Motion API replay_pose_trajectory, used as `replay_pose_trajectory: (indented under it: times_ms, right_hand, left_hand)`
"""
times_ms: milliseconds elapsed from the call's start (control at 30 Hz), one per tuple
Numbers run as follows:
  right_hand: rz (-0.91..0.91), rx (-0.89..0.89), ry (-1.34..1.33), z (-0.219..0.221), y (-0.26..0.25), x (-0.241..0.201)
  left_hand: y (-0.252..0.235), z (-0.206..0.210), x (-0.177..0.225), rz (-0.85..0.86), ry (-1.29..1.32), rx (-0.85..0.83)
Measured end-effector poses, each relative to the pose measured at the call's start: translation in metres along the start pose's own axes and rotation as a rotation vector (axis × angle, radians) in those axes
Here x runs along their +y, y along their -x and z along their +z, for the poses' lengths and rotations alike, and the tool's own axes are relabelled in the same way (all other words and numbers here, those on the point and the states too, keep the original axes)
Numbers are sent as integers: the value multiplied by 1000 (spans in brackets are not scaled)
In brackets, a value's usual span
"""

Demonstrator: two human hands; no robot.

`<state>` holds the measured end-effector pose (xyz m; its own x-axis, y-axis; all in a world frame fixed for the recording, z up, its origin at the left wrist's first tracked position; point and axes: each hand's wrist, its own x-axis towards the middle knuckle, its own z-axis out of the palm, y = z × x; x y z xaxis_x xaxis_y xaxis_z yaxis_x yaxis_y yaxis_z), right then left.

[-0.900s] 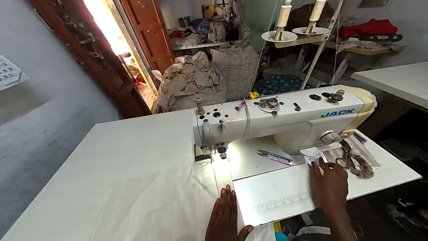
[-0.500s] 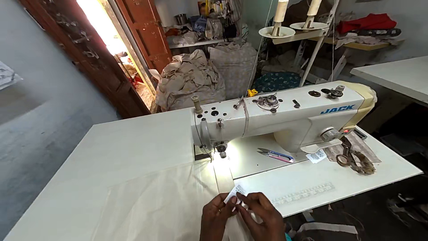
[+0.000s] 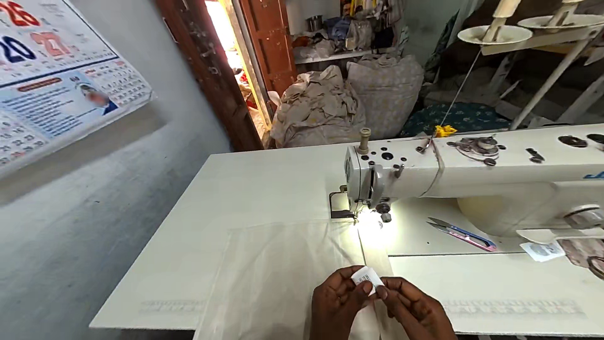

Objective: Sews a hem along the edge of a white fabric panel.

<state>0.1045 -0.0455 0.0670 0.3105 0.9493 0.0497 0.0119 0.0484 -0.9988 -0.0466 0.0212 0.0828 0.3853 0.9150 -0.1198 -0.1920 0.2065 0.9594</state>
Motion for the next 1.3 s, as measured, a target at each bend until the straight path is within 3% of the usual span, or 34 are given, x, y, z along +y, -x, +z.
replay_pose_trajectory:
  times_ms: [267, 533, 700, 767, 833, 900, 1067, 1300]
  right_hand:
    - [17, 75, -10, -32, 1, 0]
    - [-202, -7, 50, -8, -17, 9]
    - [-222, 100, -7, 3, -42, 31]
    - [-282, 184, 256, 10, -58, 57]
    - [-267, 166, 684, 16, -66, 74]
    - [-224, 162, 890, 22, -70, 83]
    - [-182, 212, 845, 20, -68, 81]
    - [-167, 100, 793, 6, -71, 78]
  left_hand:
    - [11, -2, 13, -47, 84, -27]
    - [9, -2, 5, -40, -18, -94]
    - [-35, -20, -16, 90, -285, -74]
    - [-76, -29, -23, 81, -476, -62]
    - [-114, -36, -25, -9, -620, -46]
    - [-139, -39, -25, -107, -729, -37]
    - [-149, -32, -23, -201, -908, -80]
    - [-138, -18, -12, -144, -1203, -25]
